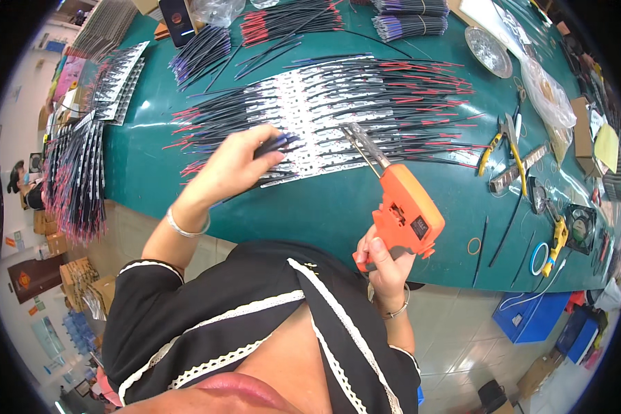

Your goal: The person positions wires onto LED light strips and solders them in place using an electric soldering gun.

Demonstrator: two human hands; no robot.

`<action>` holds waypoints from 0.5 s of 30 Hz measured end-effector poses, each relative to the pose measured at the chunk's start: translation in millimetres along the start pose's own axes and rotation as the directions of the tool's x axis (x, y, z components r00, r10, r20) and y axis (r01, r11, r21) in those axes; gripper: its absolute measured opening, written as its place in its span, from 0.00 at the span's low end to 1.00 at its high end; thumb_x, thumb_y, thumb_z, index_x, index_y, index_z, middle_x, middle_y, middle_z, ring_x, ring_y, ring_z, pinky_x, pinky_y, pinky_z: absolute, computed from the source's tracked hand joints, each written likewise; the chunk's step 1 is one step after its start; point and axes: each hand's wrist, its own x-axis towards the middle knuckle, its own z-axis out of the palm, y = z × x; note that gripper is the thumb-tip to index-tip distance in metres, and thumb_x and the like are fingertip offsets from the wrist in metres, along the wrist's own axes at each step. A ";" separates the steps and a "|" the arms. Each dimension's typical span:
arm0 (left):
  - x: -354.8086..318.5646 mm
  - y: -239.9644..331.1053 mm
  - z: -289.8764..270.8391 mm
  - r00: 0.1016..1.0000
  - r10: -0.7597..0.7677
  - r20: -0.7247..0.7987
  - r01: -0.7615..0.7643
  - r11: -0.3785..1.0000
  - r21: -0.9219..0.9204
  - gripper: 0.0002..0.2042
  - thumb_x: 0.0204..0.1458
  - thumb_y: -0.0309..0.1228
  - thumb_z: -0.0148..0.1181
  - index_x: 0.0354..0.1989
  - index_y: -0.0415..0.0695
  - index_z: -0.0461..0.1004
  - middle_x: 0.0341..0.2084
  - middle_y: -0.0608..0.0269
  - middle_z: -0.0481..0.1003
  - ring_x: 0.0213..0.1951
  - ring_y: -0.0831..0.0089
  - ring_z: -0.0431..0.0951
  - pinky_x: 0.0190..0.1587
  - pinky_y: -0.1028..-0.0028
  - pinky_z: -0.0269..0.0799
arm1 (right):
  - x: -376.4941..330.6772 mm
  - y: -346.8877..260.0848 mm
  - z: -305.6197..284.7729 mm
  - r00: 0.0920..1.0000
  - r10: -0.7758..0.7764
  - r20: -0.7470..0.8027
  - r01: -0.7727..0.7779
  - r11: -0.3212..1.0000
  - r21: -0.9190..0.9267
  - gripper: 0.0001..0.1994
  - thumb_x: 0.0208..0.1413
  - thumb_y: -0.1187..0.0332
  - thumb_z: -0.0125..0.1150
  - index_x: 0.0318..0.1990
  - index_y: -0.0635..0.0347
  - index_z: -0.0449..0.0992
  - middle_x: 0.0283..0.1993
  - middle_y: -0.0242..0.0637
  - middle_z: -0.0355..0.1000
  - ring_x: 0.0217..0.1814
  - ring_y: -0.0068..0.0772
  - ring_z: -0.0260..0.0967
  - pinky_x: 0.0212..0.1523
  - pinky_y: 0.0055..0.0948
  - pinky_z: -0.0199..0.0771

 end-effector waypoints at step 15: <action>-2.5 -26.7 17.5 0.998 -0.032 -0.060 0.044 0.975 0.216 0.09 0.38 0.28 0.57 0.21 0.33 0.68 0.17 0.49 0.66 0.21 0.55 0.67 0.25 0.66 0.61 | -26.8 8.4 -4.1 0.991 0.129 0.023 -0.120 0.966 -0.227 0.14 0.52 0.67 0.54 0.40 0.70 0.64 0.20 0.33 0.62 0.15 0.21 0.59 0.16 0.20 0.62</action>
